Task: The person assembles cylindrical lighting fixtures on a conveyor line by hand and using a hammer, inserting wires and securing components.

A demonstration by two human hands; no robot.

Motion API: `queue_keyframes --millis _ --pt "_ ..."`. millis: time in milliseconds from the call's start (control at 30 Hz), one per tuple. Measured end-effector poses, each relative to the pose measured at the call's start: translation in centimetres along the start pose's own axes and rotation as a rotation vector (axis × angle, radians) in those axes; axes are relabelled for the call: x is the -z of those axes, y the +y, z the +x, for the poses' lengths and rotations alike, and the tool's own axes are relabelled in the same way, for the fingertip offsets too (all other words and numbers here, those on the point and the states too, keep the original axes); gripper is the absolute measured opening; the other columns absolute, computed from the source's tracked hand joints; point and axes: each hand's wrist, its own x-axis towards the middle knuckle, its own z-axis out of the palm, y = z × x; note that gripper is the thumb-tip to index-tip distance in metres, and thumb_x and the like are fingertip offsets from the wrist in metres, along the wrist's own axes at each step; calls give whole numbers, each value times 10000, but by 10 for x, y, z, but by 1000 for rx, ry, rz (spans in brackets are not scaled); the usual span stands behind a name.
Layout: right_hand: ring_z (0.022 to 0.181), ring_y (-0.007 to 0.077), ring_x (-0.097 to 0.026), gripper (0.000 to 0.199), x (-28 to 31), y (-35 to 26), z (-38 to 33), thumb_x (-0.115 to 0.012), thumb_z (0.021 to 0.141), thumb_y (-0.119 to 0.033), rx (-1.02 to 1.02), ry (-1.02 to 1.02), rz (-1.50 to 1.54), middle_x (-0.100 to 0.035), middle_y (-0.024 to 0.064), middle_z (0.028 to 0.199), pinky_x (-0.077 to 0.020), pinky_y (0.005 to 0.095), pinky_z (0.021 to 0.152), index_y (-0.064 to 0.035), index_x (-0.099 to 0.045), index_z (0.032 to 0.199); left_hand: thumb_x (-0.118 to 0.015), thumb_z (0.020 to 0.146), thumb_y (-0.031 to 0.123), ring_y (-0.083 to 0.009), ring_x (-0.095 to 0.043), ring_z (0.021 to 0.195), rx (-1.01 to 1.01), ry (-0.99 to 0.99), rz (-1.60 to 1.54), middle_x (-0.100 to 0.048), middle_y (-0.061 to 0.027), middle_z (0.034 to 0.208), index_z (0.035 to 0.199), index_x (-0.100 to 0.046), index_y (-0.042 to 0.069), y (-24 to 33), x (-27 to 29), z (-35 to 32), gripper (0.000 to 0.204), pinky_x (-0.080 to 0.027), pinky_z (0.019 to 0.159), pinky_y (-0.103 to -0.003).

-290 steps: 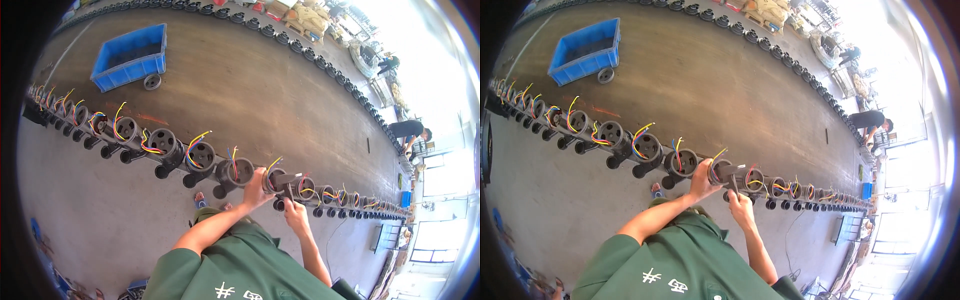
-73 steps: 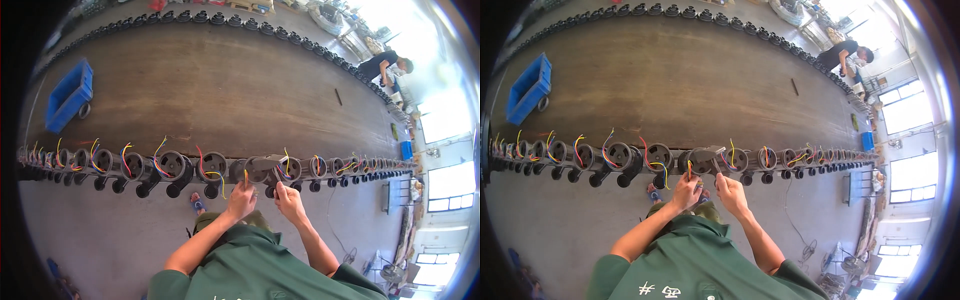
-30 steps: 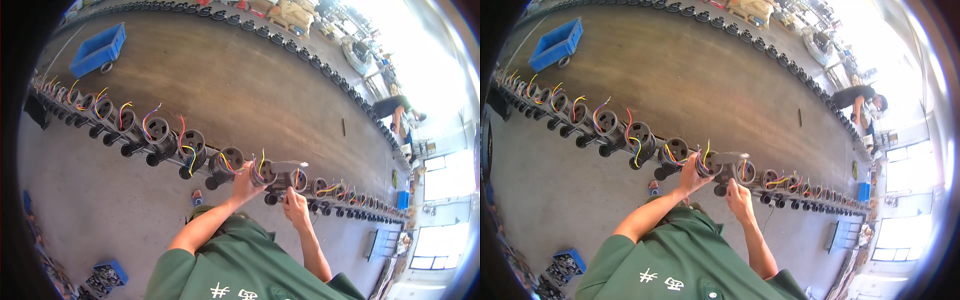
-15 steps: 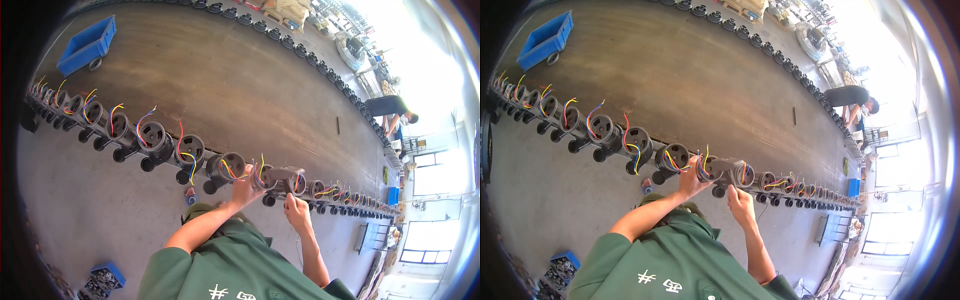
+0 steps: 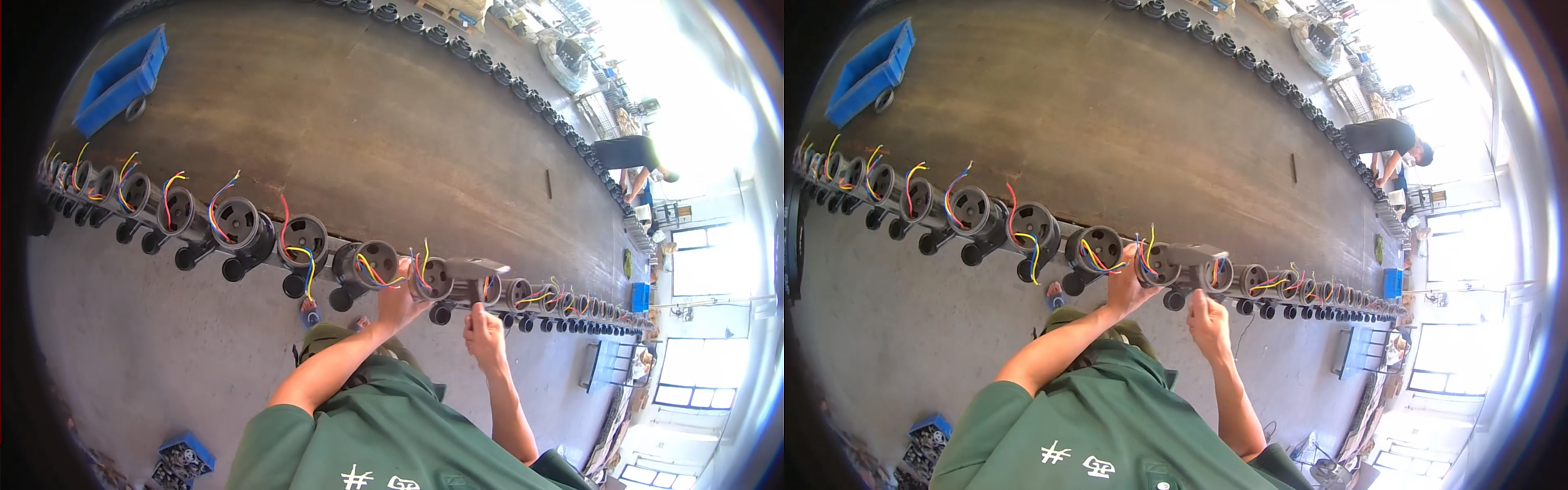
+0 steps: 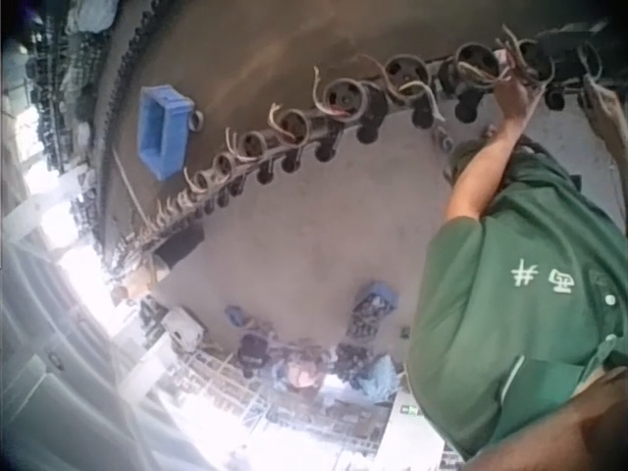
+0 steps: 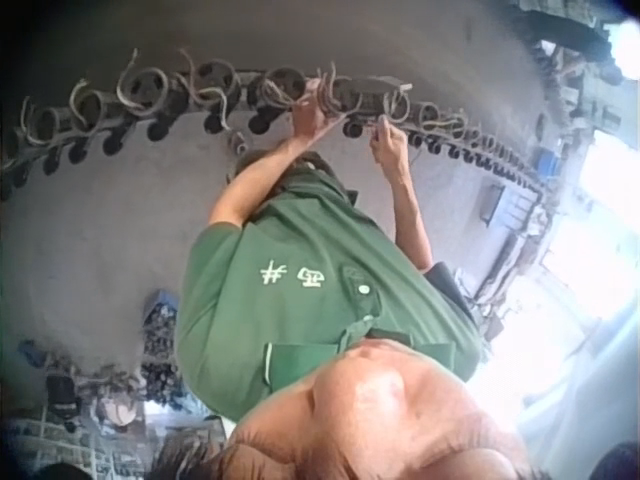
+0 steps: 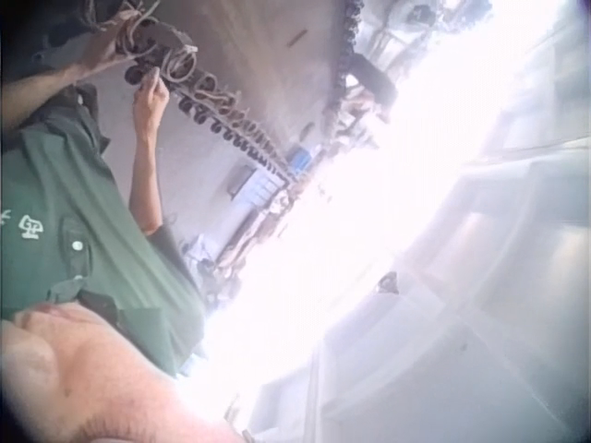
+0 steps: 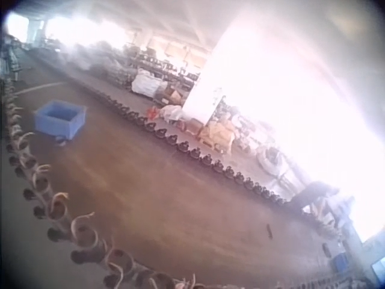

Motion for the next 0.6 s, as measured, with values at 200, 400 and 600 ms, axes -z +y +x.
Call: queue_keyframes --millis 200,400,600 --pt "567 116 -462 570 -17 66 24 -556 1050 -490 155 57 -342 -516 -9 599 -410 334 539 -35 -565 707 -931 614 248 -422 -533 1277 -34 -3 19 -553 -211 1350 1396 -457 9 3 -5 2 945 -460 1041 -505" --pt "518 56 -438 533 10 -3 13 -542 1054 -511 -47 -118 -123 -498 -31 611 -351 241 484 -82 -554 738 -939 608 264 -427 -542 1243 -114 60 88 -554 -212 1333 1388 -438 2 -5 -15 -2 963 -460 1042 -497" --pt "564 267 -688 563 10 41 46 -591 1010 -512 279 -89 -451 -644 167 640 -542 443 617 30 -642 868 -941 609 216 -388 -560 1237 -1 147 5 -575 -194 1321 1338 -519 18 1 -32 -8 865 -451 1046 -465"
